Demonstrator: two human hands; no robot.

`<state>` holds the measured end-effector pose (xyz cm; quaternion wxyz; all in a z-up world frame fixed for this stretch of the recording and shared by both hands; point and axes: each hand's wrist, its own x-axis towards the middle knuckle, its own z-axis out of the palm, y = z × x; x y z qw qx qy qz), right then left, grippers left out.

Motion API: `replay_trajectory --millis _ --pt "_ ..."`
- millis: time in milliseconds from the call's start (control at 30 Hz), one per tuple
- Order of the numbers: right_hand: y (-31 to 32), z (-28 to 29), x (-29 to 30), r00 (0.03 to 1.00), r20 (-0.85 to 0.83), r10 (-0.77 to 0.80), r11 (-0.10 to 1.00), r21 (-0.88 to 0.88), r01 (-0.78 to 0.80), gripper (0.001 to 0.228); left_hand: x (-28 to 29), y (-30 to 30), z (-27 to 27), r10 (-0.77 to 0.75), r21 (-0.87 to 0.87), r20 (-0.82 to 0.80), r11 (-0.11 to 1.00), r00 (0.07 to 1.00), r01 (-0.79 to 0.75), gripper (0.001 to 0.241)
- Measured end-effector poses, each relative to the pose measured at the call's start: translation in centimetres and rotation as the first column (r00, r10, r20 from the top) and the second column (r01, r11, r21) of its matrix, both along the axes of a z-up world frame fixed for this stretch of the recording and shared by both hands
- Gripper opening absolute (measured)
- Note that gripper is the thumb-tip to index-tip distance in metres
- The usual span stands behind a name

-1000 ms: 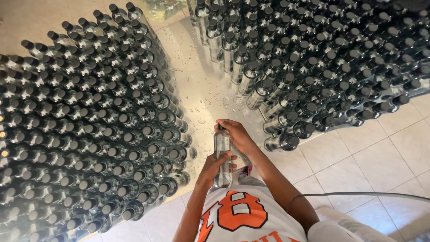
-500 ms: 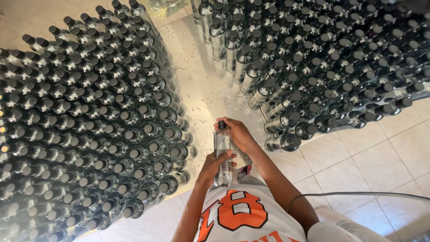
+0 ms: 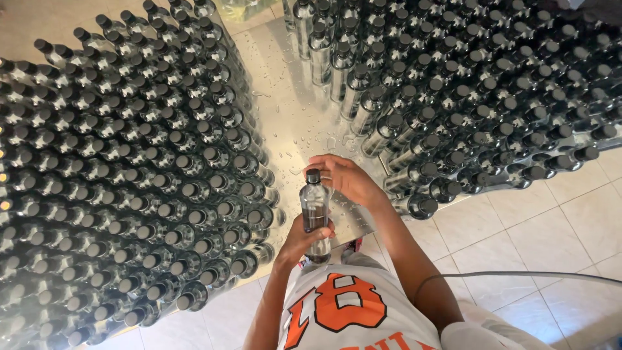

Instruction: Manually placing and tightening caps on plastic water bottles and organizing them on a production table.

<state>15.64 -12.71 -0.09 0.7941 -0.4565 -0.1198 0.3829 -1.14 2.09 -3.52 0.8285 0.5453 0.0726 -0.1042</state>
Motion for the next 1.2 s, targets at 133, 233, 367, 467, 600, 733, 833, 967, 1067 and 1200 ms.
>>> replay_trajectory --millis 133,233,367,467,600,733,833,967,1067,1200 --pt "-1.2 -8.8 1.7 0.711 0.540 0.451 0.469 -0.821 0.326 0.038 -0.2 -0.1 0.0 0.014 -0.055 0.073 0.998 0.997 -0.010 0.060" --pt "-1.3 -9.6 1.2 0.667 0.556 0.497 0.360 -0.831 0.424 0.039 0.0 0.4 -1.3 0.018 -0.075 0.039 0.997 0.999 -0.015 0.065" --pt "-2.2 -6.7 0.1 0.836 0.494 0.238 0.599 -0.753 0.274 0.031 -0.3 -0.9 0.1 0.074 -0.191 -0.263 0.973 0.962 -0.127 0.058" --pt "-2.5 -5.7 -0.5 0.910 0.391 0.142 0.616 -0.754 0.228 0.033 0.2 -1.2 -2.0 0.097 -0.260 -0.444 0.938 0.891 -0.232 0.048" --pt "-3.0 -6.3 -0.9 0.922 0.369 0.118 0.623 -0.750 0.221 0.034 0.4 -1.1 -4.4 0.097 -0.254 -0.532 0.929 0.841 -0.268 0.047" --pt "-3.6 -8.5 -1.3 0.923 0.364 0.122 0.656 -0.728 0.200 0.034 0.1 -0.9 -5.1 0.084 -0.254 -0.587 0.925 0.805 -0.281 0.047" --pt "-3.6 -9.1 -1.4 0.926 0.357 0.125 0.657 -0.729 0.192 0.033 0.0 -1.0 -5.1 0.081 -0.242 -0.581 0.933 0.810 -0.267 0.053" --pt "-3.4 -8.1 -1.6 0.928 0.352 0.121 0.667 -0.721 0.186 0.033 0.2 -1.1 -4.4 0.070 -0.231 -0.569 0.943 0.819 -0.241 0.053" --pt "-3.0 -7.1 -1.7 0.931 0.347 0.112 0.671 -0.718 0.187 0.035 0.2 -1.1 -2.4 0.063 -0.203 -0.559 0.956 0.827 -0.210 0.057" --pt "-2.7 -6.3 -1.4 0.944 0.315 0.102 0.710 -0.688 0.153 0.036 -0.8 -1.1 -5.4 0.031 -0.222 -0.438 0.965 0.899 -0.141 0.053"
